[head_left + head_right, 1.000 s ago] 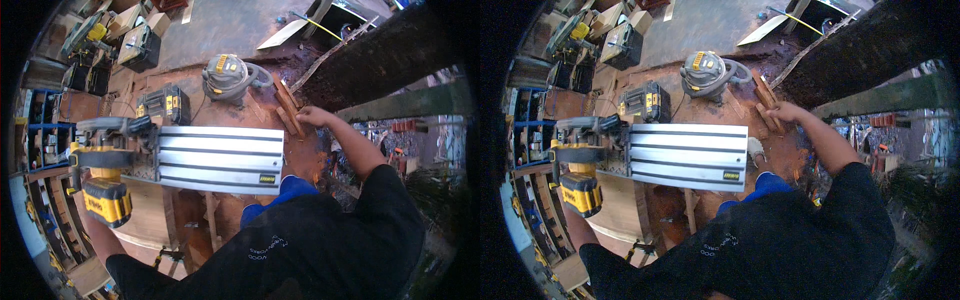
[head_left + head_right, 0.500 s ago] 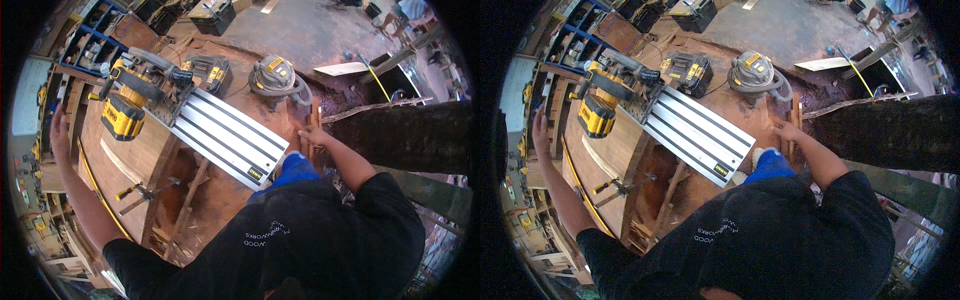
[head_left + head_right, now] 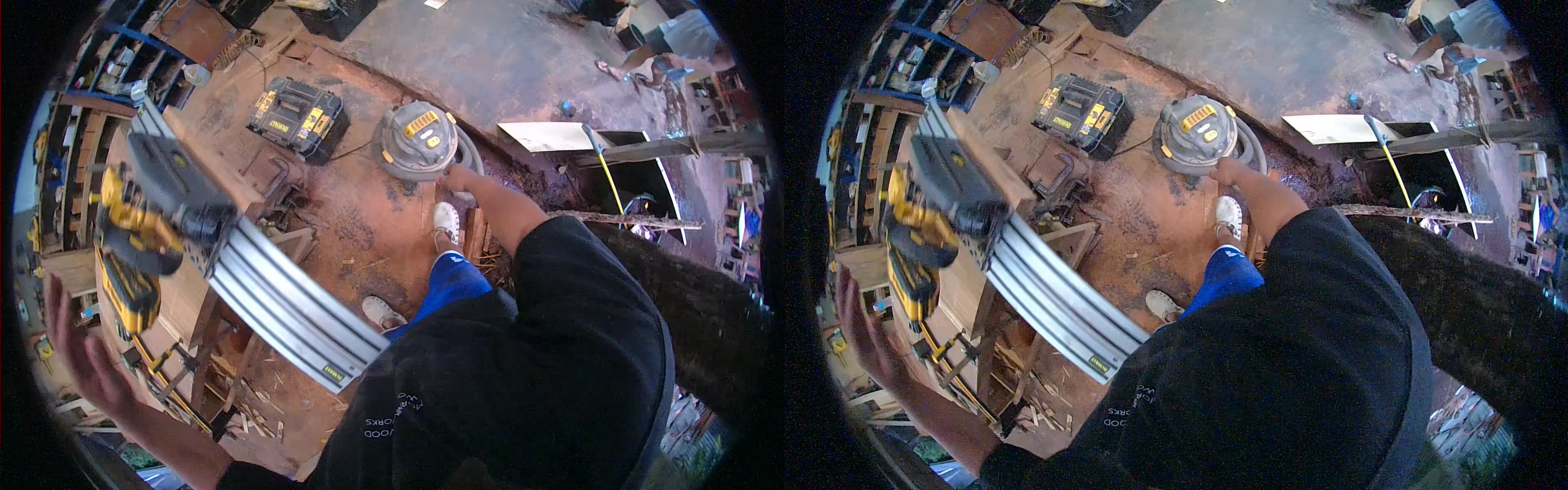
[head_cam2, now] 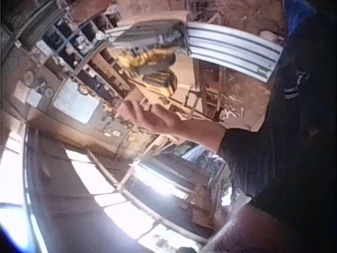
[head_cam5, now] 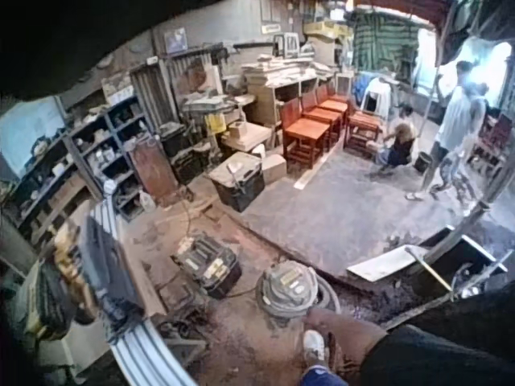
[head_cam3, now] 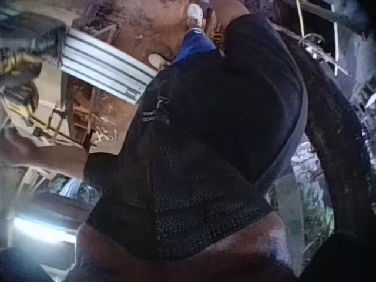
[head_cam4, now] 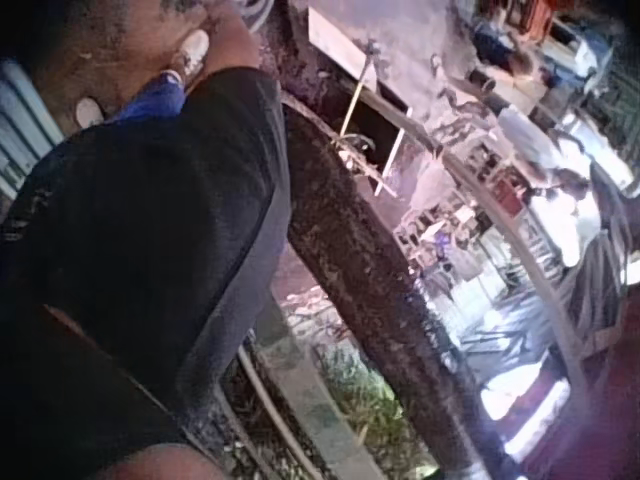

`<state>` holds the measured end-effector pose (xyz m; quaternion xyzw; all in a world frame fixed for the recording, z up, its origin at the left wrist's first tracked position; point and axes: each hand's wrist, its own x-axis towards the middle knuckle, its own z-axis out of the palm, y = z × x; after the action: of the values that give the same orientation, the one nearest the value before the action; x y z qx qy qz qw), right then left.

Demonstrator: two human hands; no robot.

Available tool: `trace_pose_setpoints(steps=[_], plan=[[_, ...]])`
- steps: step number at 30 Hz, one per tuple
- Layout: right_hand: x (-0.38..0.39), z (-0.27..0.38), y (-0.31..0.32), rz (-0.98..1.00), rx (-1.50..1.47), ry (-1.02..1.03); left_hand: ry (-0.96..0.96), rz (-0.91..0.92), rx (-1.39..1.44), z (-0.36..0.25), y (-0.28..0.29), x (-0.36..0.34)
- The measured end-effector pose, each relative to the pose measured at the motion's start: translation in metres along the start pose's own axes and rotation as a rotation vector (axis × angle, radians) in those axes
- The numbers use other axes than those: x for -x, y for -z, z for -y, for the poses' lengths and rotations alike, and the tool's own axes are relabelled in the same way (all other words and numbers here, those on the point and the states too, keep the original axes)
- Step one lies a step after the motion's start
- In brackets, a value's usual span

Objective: Measuring, clamping, and cutting a wooden board using a track saw with dust collection.

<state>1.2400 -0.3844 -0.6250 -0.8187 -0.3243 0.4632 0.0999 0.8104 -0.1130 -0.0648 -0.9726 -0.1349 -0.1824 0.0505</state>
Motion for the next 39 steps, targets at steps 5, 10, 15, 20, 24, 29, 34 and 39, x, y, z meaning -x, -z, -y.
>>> trace_pose_setpoints(steps=[5, 10, 15, 20, 24, 29, 34, 39], plan=[[-0.04, -0.035, 0.0, 0.128, 0.282, 0.171, 0.248, 0.122, 0.52, -0.083, -0.089, -0.06], [-0.014, -0.056, 0.007, 0.147, 0.288, 0.218, 0.238, 0.393, 0.76, -0.118, -0.18, -0.149], [-0.002, -0.066, 0.039, 0.152, 0.216, 0.207, 0.414, 0.606, 1.091, -0.077, -0.334, -0.225], [0.009, -0.086, 0.088, 0.087, 0.169, 0.201, 0.579, 0.535, 0.9, -0.03, -0.532, -0.219], [0.024, -0.106, 0.131, 0.103, 0.137, 0.187, 0.747, 0.647, 0.887, -0.043, -0.655, -0.183], [-0.011, -0.113, 0.141, 0.109, 0.04, 0.145, 0.782, 0.716, 1.036, -0.09, -0.754, -0.112], [-0.114, -0.094, 0.12, 0.32, 0.222, 0.134, 1.1, 0.63, 1.097, -0.111, -0.812, -0.019], [-0.201, -0.068, 0.078, 0.312, 0.184, 0.242, 1.348, 0.614, 1.164, -0.135, -0.832, 0.012]])
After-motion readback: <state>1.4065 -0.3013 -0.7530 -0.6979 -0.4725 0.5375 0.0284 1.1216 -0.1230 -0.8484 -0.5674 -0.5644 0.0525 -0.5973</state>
